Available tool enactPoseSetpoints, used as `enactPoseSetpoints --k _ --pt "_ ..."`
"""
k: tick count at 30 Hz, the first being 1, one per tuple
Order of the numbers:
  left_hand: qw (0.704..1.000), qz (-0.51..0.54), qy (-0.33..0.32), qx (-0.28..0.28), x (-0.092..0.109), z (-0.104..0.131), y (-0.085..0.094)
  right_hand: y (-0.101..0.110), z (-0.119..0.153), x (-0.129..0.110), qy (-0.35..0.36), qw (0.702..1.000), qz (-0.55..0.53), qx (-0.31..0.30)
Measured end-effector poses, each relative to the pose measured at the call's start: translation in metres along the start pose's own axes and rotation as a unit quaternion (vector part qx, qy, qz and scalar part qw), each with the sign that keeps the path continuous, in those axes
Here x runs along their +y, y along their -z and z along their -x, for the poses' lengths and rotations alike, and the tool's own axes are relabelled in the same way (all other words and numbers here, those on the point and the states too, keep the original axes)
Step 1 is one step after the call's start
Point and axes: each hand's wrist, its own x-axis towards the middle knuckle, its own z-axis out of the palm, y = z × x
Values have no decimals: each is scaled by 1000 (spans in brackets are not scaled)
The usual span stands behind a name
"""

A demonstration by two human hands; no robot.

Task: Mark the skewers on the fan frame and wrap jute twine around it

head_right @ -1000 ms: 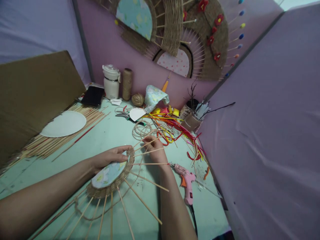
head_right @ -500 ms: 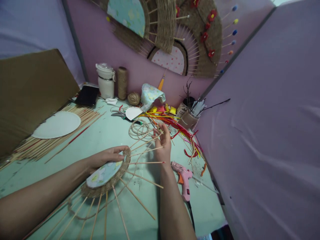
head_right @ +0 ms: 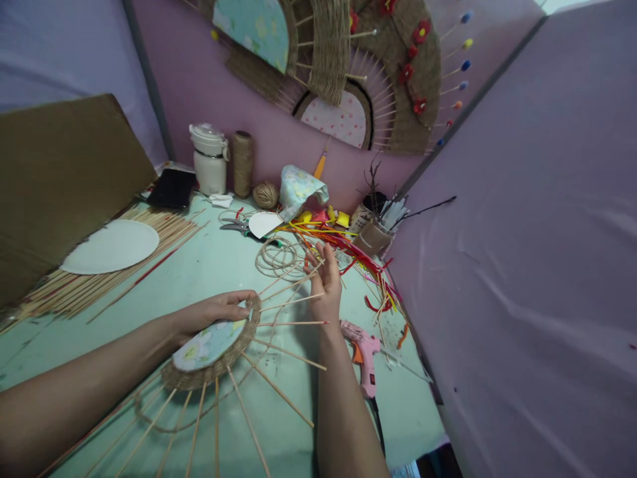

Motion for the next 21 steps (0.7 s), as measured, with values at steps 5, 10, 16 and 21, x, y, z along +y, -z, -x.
enactPoseSetpoints --k 5,10,16,21 --pt "1000 6 1 0 0 1 0 2 1 12 -66 998 7 -8" --pt "1000 11 2 -20 0 2 0 -2 2 20 -138 990 9 -32" --pt "1000 8 12 -18 -2 2 0 -15 11 32 -206 975 52 -60" --pt "999 -3 13 -40 -4 2 -1 -23 24 38 -202 971 90 -88"
